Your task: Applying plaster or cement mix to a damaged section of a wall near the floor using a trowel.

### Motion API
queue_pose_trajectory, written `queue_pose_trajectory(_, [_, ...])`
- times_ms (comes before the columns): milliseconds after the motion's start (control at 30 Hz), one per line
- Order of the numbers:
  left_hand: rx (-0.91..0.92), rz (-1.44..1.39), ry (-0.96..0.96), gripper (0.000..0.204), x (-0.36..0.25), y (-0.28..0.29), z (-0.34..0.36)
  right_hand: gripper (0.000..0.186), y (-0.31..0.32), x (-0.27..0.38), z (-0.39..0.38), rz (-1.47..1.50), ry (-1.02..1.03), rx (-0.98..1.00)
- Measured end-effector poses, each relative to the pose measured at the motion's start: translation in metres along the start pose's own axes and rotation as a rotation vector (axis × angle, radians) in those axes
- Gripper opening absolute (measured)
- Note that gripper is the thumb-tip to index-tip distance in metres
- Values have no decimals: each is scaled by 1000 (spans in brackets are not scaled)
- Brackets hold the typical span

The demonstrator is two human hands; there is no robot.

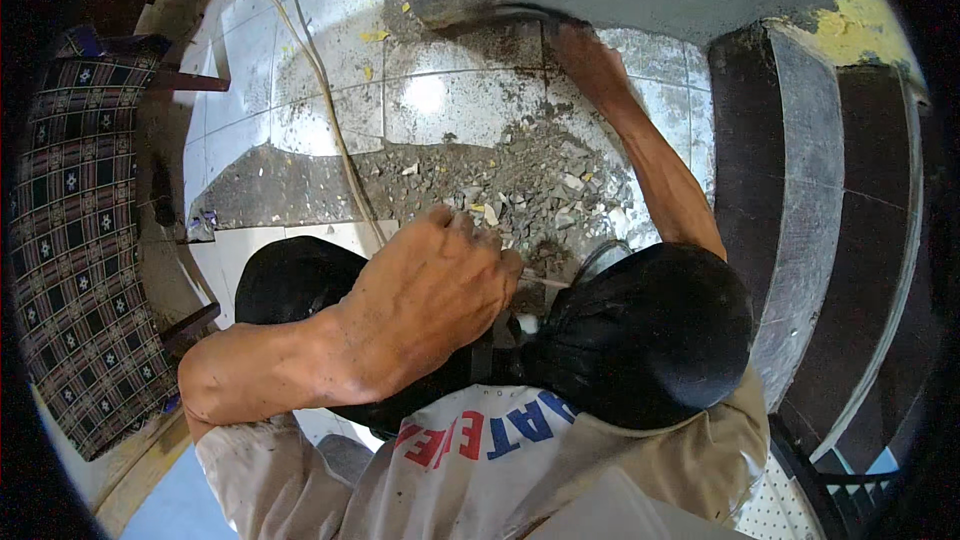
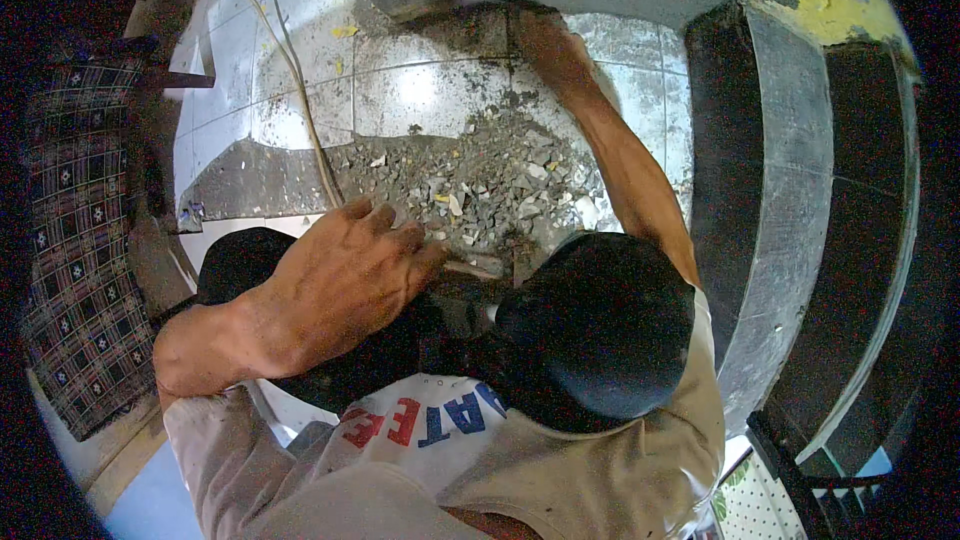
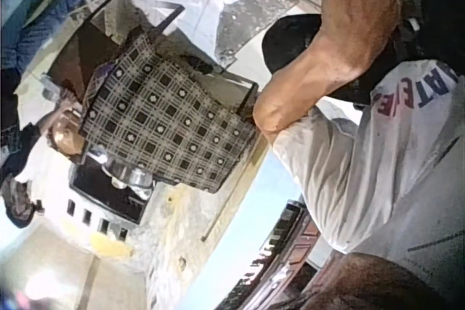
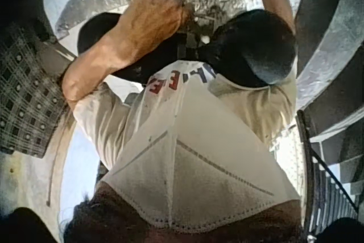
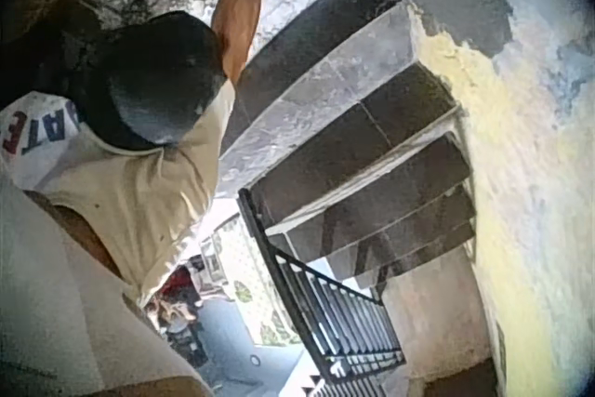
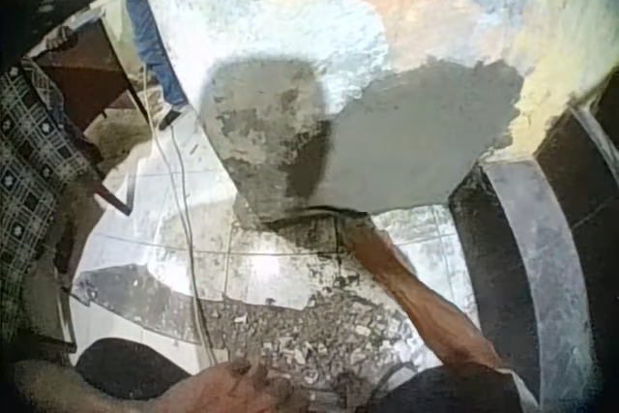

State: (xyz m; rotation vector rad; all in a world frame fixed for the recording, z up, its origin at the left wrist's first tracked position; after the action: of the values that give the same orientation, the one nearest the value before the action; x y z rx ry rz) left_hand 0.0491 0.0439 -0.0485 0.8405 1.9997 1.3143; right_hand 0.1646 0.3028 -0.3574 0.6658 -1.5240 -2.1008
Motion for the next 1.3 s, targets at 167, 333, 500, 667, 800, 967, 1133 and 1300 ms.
queue_pose_trajectory(167, [153,9,10,21,2,-10,-2,25,7,6,1,225,-116,-291])
queue_pose_trajectory(333, [177,-16,4,20,1,-10,3,19,23,5,25,117,-299,50])
queue_pose_trajectory(500, [180,-49,0,21,1,-10,5,25,29,21,38,474,-398,287])
queue_pose_trajectory(667, [193,-56,9,20,3,-11,7,29,27,19,44,377,-383,85])
queue_pose_trajectory(800, [171,-25,5,21,3,-9,7,26,31,22,42,61,16,-56])
queue_pose_trajectory(967, [159,-39,16,22,5,-7,1,25,11,-31,9,220,-191,92])
queue_pose_trajectory(1133, [155,-23,-12,22,1,-5,0,28,-1,-25,-13,-135,37,191])
queue_pose_trajectory(1300, [100,-58,-4,21,1,-1,-3,24,24,-7,-33,-184,265,157])
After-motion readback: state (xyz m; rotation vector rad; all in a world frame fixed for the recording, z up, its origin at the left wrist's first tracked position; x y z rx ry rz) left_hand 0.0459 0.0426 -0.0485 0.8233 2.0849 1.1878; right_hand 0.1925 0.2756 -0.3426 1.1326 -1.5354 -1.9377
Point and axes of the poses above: each hand's wrist, its own z-axis towards the middle knuckle, its own y-axis out of the back of the hand, x = y × z, the point moved 9 cm from there along z, towards the middle knuckle, and after that the axes turned 6 degrees about -x, right-handed, at the moved point
